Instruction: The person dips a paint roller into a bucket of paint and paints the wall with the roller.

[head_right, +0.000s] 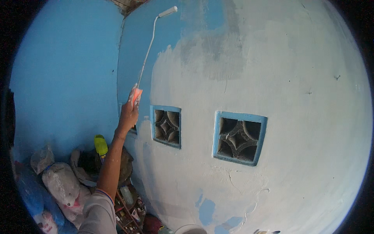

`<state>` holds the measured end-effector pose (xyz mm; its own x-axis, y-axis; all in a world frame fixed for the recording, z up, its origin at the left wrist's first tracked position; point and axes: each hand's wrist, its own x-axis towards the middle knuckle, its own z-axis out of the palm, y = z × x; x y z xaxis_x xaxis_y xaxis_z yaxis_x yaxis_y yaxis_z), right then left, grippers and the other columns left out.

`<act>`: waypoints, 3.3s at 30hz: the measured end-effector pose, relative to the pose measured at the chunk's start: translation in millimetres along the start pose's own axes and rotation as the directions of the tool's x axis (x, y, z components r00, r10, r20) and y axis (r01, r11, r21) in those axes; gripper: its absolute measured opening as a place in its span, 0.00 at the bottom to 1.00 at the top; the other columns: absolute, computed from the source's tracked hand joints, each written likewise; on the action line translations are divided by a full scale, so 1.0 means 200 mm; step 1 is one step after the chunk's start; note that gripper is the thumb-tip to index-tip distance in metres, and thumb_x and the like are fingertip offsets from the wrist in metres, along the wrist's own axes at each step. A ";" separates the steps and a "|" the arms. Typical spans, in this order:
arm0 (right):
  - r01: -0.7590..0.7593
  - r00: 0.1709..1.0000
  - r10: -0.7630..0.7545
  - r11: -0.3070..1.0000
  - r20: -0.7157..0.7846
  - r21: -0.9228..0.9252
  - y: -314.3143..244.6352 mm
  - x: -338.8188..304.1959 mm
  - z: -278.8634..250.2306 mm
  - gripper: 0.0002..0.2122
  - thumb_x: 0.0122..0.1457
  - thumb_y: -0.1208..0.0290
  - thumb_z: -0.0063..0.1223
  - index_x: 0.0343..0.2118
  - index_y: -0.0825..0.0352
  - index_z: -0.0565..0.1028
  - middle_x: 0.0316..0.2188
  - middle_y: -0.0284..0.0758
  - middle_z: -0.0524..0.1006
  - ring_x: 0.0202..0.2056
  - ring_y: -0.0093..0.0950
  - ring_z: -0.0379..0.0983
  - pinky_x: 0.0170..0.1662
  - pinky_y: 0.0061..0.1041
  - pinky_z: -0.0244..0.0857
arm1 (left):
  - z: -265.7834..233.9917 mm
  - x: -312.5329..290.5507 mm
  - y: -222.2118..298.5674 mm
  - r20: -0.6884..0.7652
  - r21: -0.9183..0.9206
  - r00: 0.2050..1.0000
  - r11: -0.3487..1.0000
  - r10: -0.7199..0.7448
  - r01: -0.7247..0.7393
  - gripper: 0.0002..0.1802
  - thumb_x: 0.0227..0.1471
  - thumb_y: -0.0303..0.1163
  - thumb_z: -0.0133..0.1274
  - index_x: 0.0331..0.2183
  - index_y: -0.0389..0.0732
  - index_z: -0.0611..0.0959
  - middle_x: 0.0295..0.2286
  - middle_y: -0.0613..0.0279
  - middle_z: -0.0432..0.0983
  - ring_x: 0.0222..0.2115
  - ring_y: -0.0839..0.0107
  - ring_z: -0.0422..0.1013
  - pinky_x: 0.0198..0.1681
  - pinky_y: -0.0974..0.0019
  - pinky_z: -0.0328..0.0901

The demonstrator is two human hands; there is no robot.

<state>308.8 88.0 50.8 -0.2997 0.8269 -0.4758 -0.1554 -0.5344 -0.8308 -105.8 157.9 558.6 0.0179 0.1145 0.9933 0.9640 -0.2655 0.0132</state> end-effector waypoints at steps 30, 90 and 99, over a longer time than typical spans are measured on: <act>0.109 0.989 -0.118 0.989 -0.089 -0.100 0.08 0.11 0.00 0.13 0.49 0.66 0.51 0.32 0.72 0.70 0.24 0.37 0.71 0.23 0.26 0.66 0.25 0.23 0.62 | 0.09 -0.38 0.17 -0.142 -0.140 0.959 0.964 -0.245 0.226 0.26 0.46 0.28 0.45 0.49 0.34 0.62 0.26 0.43 0.73 0.27 0.51 0.71 0.29 0.58 0.66; 0.064 0.979 -0.120 0.950 -0.168 -0.304 0.09 -0.02 -0.02 0.11 0.44 0.68 0.56 0.26 0.72 0.73 0.17 0.33 0.71 0.16 0.22 0.65 0.17 0.21 0.58 | 0.29 0.21 -0.11 -0.308 -0.040 0.946 0.995 -0.104 0.097 0.25 0.48 0.27 0.44 0.48 0.32 0.60 0.25 0.38 0.72 0.29 0.46 0.70 0.29 0.55 0.65; 0.124 0.960 -0.173 0.968 -0.222 -0.217 0.08 -0.06 -0.04 0.11 0.44 0.69 0.56 0.26 0.73 0.73 0.17 0.35 0.72 0.16 0.22 0.65 0.17 0.21 0.59 | 0.53 0.18 -0.13 -0.321 -0.235 0.926 0.964 -0.199 0.126 0.27 0.48 0.24 0.43 0.50 0.28 0.57 0.30 0.37 0.71 0.33 0.47 0.69 0.33 0.57 0.65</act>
<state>317.9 71.4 41.2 -0.0518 0.9248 -0.3770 0.0165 -0.3766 -0.9262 -102.1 271.2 582.5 -0.2607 -0.1481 0.9540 0.8688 -0.4669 0.1649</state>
